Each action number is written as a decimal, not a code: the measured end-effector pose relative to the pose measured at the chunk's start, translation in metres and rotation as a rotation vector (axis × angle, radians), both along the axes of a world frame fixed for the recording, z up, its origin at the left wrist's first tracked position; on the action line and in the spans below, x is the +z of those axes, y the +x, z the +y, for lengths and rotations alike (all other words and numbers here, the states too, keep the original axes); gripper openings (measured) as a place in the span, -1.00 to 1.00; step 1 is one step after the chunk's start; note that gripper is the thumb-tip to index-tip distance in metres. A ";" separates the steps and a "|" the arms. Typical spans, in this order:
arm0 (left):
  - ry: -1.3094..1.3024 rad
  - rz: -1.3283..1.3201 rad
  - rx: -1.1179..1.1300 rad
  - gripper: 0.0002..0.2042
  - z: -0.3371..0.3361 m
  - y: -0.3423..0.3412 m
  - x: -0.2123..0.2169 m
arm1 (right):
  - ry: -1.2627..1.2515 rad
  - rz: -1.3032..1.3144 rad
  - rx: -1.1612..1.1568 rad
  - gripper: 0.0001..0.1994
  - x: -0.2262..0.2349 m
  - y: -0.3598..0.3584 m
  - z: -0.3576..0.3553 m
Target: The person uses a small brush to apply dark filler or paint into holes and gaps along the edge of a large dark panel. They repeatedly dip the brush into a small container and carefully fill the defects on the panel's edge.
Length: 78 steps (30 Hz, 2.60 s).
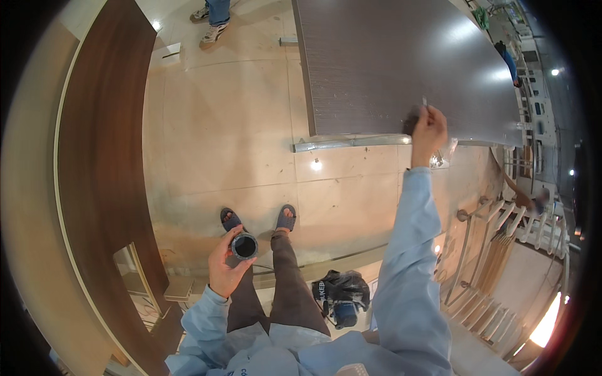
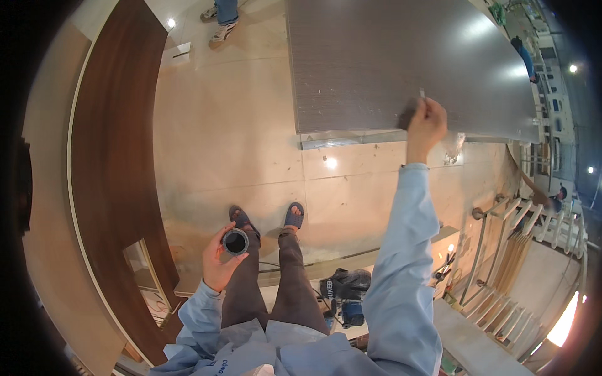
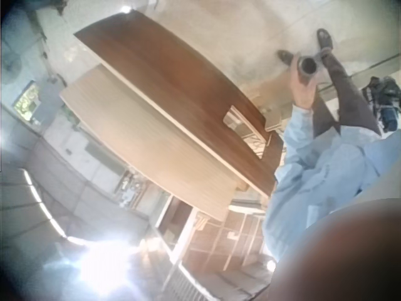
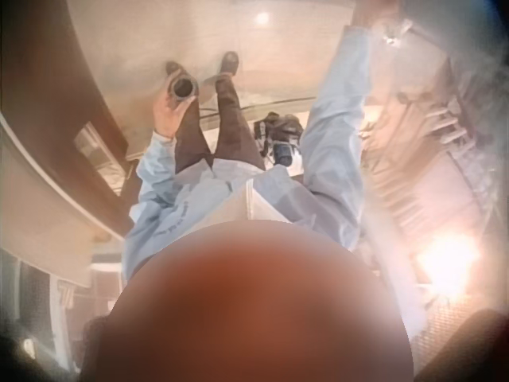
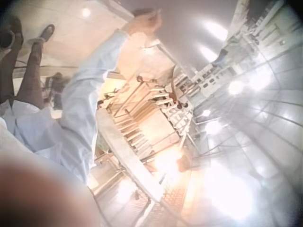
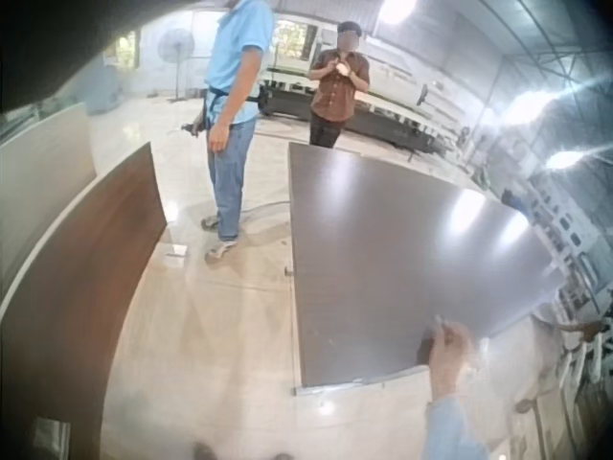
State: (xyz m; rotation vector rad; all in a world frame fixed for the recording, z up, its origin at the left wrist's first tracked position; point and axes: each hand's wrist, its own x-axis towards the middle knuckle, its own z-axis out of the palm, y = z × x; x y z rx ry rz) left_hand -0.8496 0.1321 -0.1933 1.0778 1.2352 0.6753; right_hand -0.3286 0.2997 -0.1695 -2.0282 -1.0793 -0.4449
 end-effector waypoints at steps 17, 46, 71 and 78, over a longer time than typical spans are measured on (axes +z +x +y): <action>-0.036 -0.081 0.084 -0.24 0.001 -0.011 0.000 | -0.068 0.028 0.077 -0.96 0.035 -0.089 0.078; -0.012 0.055 -0.201 -0.20 0.030 0.071 0.007 | 0.231 -0.042 -0.400 -0.86 -0.008 0.227 -0.079; 0.020 -0.016 -0.084 -0.23 0.024 0.035 0.004 | 0.134 0.579 0.294 -0.90 0.001 -0.211 -0.075; 0.026 0.003 -0.132 -0.26 0.028 0.036 0.003 | 0.041 0.621 0.361 -0.91 -0.018 -0.213 -0.087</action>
